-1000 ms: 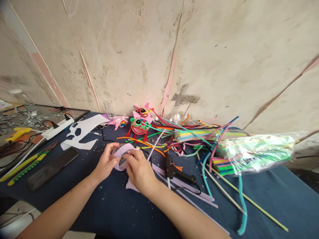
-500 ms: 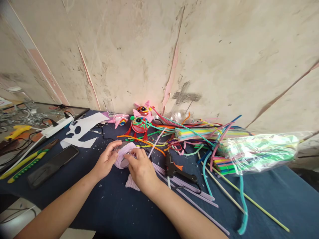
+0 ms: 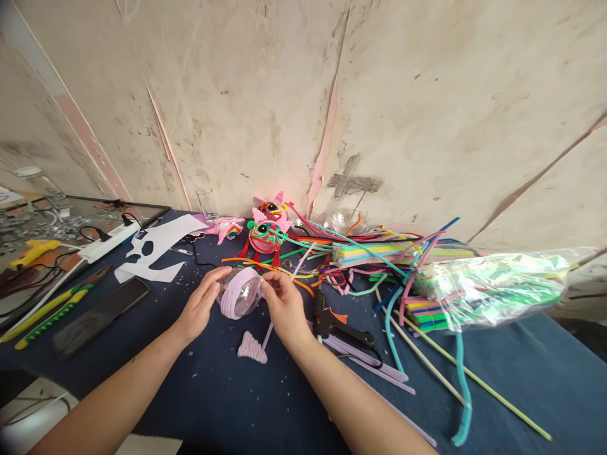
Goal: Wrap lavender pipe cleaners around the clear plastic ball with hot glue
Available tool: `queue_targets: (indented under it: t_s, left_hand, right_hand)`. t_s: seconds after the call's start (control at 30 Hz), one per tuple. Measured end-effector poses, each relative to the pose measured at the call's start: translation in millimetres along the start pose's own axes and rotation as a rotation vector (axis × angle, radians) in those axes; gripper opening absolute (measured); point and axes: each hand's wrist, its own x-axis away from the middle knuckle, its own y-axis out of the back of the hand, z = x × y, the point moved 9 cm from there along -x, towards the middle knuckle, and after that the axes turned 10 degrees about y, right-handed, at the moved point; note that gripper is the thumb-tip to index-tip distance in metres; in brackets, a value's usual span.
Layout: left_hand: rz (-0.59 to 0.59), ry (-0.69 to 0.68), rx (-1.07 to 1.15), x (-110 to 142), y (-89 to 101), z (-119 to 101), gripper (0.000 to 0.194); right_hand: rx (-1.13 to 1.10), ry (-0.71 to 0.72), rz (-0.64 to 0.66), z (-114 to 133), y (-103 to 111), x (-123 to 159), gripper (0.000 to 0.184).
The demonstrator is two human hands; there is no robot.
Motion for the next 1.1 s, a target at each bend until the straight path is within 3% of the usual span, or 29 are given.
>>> queue_targets:
  t_s: [0.13,0.27,0.4,0.63,0.77,0.9,1.0,1.1]
  left_hand:
    - [-0.020,-0.009,-0.066,0,0.6,0,0.033]
    - [-0.016,-0.050,-0.142,-1,1.0,0,0.037]
    - [-0.025,-0.167,-0.333,-1,-0.7,-2,0.037]
    - [-0.286,-0.587,-0.564,25,4.4,-38,0.038]
    - [-0.336,-0.783,-0.676,44,-4.5,-60,0.036]
    - [-0.394,-0.960,-0.781,65,-14.0,-79,0.033]
    - [-0.359,-0.973,-0.843,81,-23.9,-87,0.028]
    - [-0.235,-0.857,-0.838,95,-33.9,-88,0.023]
  right_hand:
    - [-0.008,0.013,-0.123,2,18,-6,0.028]
    - [-0.008,0.012,-0.076,2,18,-8,0.033]
    - [0.130,0.075,0.030,9,7,-2,0.029]
    - [0.283,0.374,0.292,43,-33,20,0.011]
    - [0.207,0.335,0.374,42,-48,31,0.012]
    - [0.224,0.322,0.369,43,-50,39,0.007]
    - [0.347,0.511,0.361,62,-45,50,0.008]
    - [0.450,0.752,0.453,86,-42,75,0.012]
